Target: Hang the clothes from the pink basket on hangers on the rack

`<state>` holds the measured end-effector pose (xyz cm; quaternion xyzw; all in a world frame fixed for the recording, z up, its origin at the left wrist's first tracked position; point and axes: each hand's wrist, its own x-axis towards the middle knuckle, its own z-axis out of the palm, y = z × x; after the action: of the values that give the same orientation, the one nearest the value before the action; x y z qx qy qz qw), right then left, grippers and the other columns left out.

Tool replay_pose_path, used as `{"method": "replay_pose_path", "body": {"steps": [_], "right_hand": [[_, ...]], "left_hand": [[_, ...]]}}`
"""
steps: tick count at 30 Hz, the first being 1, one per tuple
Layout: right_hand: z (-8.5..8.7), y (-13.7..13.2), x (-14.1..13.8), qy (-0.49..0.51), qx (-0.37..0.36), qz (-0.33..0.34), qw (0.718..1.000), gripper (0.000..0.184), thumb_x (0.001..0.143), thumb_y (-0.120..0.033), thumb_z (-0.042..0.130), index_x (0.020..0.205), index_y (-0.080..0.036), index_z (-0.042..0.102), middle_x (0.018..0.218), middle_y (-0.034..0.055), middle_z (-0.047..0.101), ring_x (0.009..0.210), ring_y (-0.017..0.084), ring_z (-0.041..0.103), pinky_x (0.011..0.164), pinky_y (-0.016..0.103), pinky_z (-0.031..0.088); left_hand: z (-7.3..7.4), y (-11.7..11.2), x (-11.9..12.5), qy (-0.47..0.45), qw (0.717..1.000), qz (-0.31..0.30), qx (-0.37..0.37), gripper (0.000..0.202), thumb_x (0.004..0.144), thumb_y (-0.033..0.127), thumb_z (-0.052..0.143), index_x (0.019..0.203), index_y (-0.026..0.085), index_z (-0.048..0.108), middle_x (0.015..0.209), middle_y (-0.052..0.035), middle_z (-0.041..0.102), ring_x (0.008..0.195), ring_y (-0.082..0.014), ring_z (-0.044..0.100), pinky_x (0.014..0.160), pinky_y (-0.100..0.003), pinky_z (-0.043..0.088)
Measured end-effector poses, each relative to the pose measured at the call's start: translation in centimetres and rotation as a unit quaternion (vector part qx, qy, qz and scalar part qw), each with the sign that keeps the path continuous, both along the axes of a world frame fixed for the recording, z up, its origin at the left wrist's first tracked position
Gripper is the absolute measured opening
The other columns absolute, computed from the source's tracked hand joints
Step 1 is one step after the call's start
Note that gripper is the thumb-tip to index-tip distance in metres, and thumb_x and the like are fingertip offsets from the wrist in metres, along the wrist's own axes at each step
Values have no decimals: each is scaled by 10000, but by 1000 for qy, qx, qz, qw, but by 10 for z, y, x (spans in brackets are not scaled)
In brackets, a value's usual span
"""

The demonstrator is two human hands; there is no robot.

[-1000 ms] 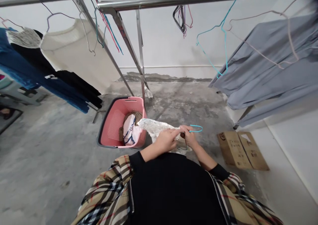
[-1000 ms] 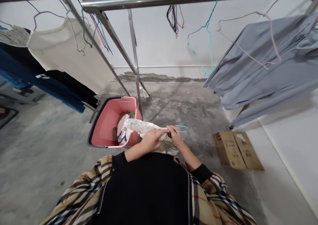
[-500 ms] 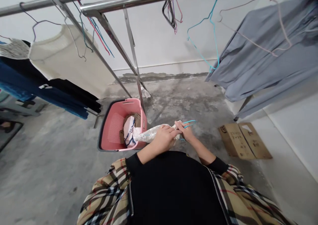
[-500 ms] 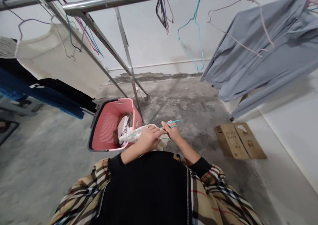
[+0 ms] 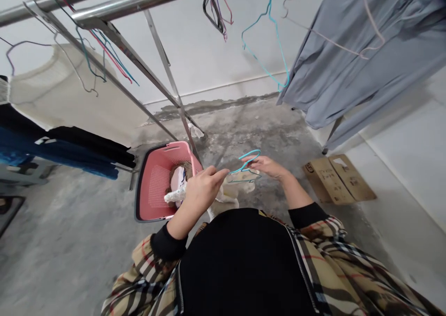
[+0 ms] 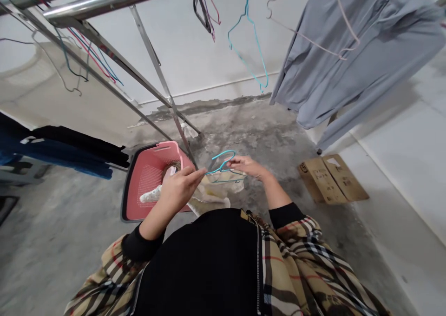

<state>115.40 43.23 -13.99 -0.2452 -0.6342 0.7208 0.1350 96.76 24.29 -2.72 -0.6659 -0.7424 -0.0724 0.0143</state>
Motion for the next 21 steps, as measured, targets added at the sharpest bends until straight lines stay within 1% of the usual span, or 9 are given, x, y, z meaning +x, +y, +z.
{"method": "replay_pose_path", "body": {"steps": [2, 4, 6, 8, 10, 13, 16, 19, 21], "right_hand": [[-23, 12, 13, -62, -17, -57, 996, 533, 716, -459, 723, 1154, -167, 636, 958, 36, 674, 843, 126, 606, 727, 235, 459], [-47, 15, 19, -118, -27, -87, 989, 600, 673, -421, 767, 1175, -137, 604, 844, 19, 657, 718, 110, 576, 619, 217, 430], [-66, 10, 19, -146, -40, -72, 986, 647, 645, -399, 794, 1185, -111, 583, 760, 8, 638, 631, 106, 546, 533, 206, 391], [-77, 2, 14, -160, -53, -55, 984, 651, 650, -410, 792, 1192, -122, 575, 753, 6, 636, 621, 110, 550, 502, 199, 386], [-82, -3, 7, -167, -59, -50, 983, 632, 664, -417, 788, 1197, -155, 570, 750, -8, 628, 629, 107, 558, 503, 192, 405], [-85, -6, -2, -178, -64, -53, 981, 601, 655, -398, 807, 1169, -180, 585, 659, -43, 587, 549, 87, 526, 486, 184, 407], [-86, -6, -10, -174, -67, -66, 980, 519, 648, -394, 815, 1084, -184, 628, 651, -35, 602, 499, 77, 510, 457, 179, 396], [-89, -11, -19, -155, -77, -108, 979, 378, 691, -401, 776, 977, -184, 655, 706, -15, 636, 508, 72, 523, 439, 167, 389], [-91, -14, -23, -139, -93, -146, 975, 290, 717, -377, 748, 905, -177, 656, 703, -14, 635, 516, 70, 530, 437, 160, 392]], "left_hand": [[7, -7, -3, 8, 1000, 6, 23, 272, 958, 349, 470, 1143, 375, 669, 817, -15, 610, 704, -148, 564, 528, -251, 293], [11, -12, -3, 20, 999, 3, 46, 277, 958, 333, 472, 1145, 381, 671, 825, -16, 625, 716, -147, 565, 519, -248, 285], [14, -14, -2, 35, 997, -9, 68, 279, 956, 312, 479, 1142, 379, 676, 829, -12, 639, 713, -142, 566, 517, -248, 284], [15, -15, -2, 51, 994, -21, 90, 273, 952, 294, 490, 1124, 369, 688, 822, -5, 647, 690, -134, 564, 520, -251, 293], [16, -16, -2, 62, 991, -28, 114, 263, 949, 282, 498, 1097, 354, 703, 801, 0, 648, 668, -125, 564, 525, -250, 304], [16, -17, -3, 65, 987, -30, 144, 252, 942, 257, 513, 1061, 333, 721, 774, 4, 646, 656, -112, 566, 527, -242, 315], [16, -18, -2, 56, 985, -37, 158, 239, 926, 239, 541, 1052, 326, 724, 765, 12, 648, 653, -105, 564, 524, -231, 319], [15, -19, 0, 51, 983, -47, 173, 223, 913, 241, 568, 1051, 324, 723, 764, 18, 648, 645, -104, 555, 516, -229, 314], [14, -19, -1, 51, 981, -51, 182, 218, 910, 236, 575, 1043, 319, 726, 761, 18, 647, 641, -103, 551, 513, -228, 312]]}}
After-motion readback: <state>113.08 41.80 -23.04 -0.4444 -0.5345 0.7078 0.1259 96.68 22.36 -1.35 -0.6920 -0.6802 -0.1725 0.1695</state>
